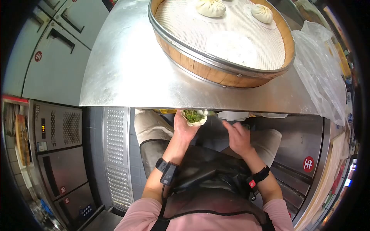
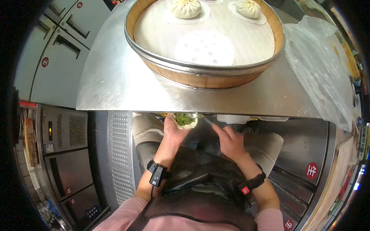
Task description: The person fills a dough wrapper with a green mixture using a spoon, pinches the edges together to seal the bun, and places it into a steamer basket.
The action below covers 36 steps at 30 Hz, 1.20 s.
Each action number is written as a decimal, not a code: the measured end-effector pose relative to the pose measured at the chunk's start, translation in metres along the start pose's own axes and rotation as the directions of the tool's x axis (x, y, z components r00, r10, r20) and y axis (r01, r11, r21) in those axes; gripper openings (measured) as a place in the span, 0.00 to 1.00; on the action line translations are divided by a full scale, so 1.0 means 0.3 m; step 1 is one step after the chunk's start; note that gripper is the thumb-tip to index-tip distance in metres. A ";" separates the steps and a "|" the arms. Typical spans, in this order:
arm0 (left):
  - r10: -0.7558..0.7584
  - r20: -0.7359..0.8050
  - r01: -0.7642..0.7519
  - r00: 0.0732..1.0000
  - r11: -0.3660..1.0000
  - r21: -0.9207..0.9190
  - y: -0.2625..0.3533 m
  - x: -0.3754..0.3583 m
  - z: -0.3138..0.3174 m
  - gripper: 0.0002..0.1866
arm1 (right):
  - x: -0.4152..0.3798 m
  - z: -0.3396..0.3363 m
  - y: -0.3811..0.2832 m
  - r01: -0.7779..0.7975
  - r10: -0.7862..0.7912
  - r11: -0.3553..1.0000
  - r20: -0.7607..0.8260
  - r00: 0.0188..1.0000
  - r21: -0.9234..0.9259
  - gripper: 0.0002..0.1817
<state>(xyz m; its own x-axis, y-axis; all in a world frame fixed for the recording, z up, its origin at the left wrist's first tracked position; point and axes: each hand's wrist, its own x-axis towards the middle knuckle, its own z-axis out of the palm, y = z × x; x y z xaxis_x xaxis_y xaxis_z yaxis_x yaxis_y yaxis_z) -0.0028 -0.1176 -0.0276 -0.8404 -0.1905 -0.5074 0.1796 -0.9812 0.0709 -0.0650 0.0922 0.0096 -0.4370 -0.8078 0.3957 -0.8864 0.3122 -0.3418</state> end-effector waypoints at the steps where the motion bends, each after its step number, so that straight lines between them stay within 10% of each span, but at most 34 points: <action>1: 0.000 -0.002 0.000 1.000 1.000 0.001 -0.001 -0.008 0.006 0.22 | 0.002 0.011 0.018 -0.097 0.097 0.995 -0.029 0.995 0.010 0.23; 9: -0.114 0.020 0.110 0.993 0.984 0.142 -0.016 -0.078 0.050 0.23 | 0.097 0.179 0.160 -0.250 0.272 0.927 0.043 0.961 -0.279 0.06; 12: -0.159 0.029 0.143 0.987 0.943 0.299 -0.033 -0.137 0.075 0.30 | 0.165 0.064 0.044 -0.313 0.309 0.946 -0.059 0.949 -0.087 0.07; 14: -0.222 0.036 0.196 0.974 0.918 0.345 -0.055 -0.165 0.074 0.31 | 0.171 0.016 0.002 -0.336 0.334 0.849 0.079 0.939 0.408 0.07; 19: -0.342 -0.007 0.293 0.940 0.795 0.531 -0.086 -0.239 0.119 0.35 | 0.117 -0.073 -0.063 -0.620 0.487 0.606 0.384 0.785 0.499 0.03; 21: -0.374 0.041 0.314 0.927 0.828 0.465 -0.095 -0.262 0.120 0.27 | 0.093 -0.104 -0.077 -0.391 0.342 0.847 0.194 0.920 0.361 0.03; 26: -0.242 -0.036 0.202 0.970 0.706 0.679 -0.136 -0.336 0.089 0.12 | 0.037 -0.163 -0.171 -0.189 0.152 0.942 0.147 0.977 0.278 0.03; 36: -0.234 0.016 0.143 0.972 0.646 0.749 -0.173 -0.391 0.105 0.09 | -0.001 -0.215 -0.219 -0.193 0.196 0.953 0.012 0.981 0.231 0.07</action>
<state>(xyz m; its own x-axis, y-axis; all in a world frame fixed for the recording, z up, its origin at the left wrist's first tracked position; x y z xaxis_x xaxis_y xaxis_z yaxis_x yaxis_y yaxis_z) 0.0703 -0.0455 0.0551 -0.8673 0.0436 -0.4959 -0.3872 -0.6851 0.6170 -0.0163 0.1041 0.0869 -0.6004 -0.7369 0.3108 -0.7254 0.3382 -0.5995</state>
